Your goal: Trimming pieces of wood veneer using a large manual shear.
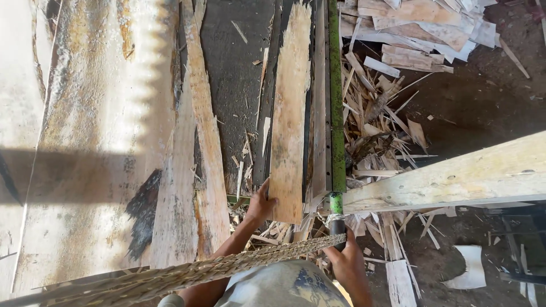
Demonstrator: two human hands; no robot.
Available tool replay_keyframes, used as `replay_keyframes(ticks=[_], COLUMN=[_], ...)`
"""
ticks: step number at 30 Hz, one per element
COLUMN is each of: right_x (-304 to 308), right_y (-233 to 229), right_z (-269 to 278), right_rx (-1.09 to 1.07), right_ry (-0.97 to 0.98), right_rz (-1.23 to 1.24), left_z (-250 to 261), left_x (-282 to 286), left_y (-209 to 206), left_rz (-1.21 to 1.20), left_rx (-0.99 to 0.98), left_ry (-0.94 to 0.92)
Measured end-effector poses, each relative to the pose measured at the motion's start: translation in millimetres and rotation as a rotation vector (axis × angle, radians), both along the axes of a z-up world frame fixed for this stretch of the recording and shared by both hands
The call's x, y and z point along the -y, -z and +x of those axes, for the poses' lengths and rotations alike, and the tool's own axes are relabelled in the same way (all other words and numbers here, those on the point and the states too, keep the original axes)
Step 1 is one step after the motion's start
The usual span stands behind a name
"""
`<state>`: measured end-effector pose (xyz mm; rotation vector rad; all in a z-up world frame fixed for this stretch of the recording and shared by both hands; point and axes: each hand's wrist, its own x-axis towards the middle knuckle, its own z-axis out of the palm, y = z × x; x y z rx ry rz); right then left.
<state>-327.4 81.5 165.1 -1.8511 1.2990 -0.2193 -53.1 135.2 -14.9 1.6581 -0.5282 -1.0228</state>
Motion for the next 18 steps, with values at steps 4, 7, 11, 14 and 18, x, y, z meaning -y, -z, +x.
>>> replay_keyframes(ticks=[4, 7, 11, 14, 18], right_x=[-1.0, 5.5, -2.5, -6.4, -5.4], right_y=[-60.1, -67.8, -77.2, -45.3, -16.5], right_z=[14.6, 9.1, 23.2, 20.0, 14.0], right_rx=[0.110, 0.181, 0.144, 0.062, -0.002], right_ry=[0.090, 0.175, 0.199, 0.200, 0.130], right_rz=[0.140, 0.289, 0.281, 0.304, 0.099], left_z=[-2.6, 4.8, 11.4, 12.4, 13.4], left_x=[7.6, 20.9, 48.6, 59.9, 64.6], left_y=[-14.3, -74.6, -62.1, -49.8, -43.4], left_rz=[0.000, 0.155, 0.171, 0.132, 0.134], left_rx=[-0.001, -0.034, -0.056, 0.003, 0.047], left_ry=[0.042, 0.088, 0.087, 0.055, 0.018])
